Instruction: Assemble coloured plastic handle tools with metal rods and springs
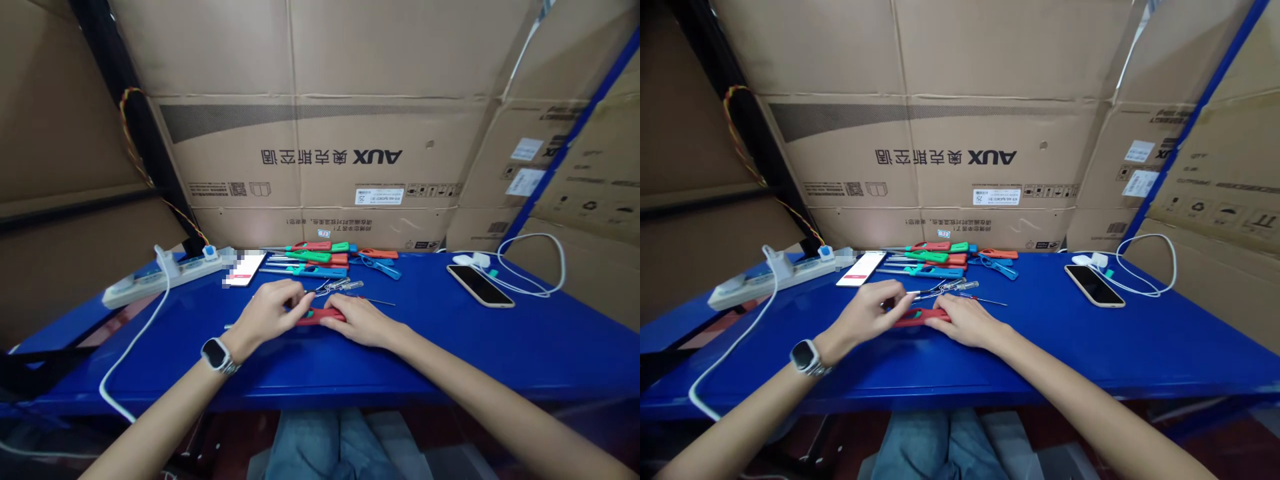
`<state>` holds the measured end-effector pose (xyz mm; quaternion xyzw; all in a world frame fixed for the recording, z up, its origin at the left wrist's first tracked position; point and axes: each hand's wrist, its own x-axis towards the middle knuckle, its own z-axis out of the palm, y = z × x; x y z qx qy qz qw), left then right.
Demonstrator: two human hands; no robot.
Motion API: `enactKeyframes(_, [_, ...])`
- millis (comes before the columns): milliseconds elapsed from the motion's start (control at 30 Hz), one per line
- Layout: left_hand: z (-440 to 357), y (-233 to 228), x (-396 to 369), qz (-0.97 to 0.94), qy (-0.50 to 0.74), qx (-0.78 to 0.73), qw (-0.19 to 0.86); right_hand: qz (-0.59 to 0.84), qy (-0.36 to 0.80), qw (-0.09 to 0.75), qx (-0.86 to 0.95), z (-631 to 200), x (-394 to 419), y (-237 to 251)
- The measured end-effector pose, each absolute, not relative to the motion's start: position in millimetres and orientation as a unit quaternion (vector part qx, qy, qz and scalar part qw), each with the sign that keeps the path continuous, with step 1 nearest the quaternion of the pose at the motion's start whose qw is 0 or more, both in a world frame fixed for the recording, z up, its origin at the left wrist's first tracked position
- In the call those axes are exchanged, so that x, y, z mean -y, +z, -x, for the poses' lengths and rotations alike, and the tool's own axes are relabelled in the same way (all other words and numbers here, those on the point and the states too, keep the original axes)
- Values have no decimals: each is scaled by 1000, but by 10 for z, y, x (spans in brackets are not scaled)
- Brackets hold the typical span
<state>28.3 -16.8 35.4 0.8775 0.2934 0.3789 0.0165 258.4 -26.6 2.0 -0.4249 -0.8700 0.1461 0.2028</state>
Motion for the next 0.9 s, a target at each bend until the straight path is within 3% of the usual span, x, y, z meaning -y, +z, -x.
enactKeyframes(200, [-637,158,-150,-910,287,-296,29,398,67,154,902,-2633,262,-37])
enactKeyframes(433, [-581,7,-173,-907,262,-328,36,506,26,231,830,-2827,135,69])
enactKeyframes(700, [-553,29,-149,-902,263,-339,53,583,52,107,804,-2937,-123,140])
enactKeyframes(800, [-530,26,-174,-888,294,-347,70,568,63,129,810,-2888,-143,188])
enactKeyframes(900, [-536,37,-202,-867,346,-342,105,537,133,217,804,-2792,-175,245])
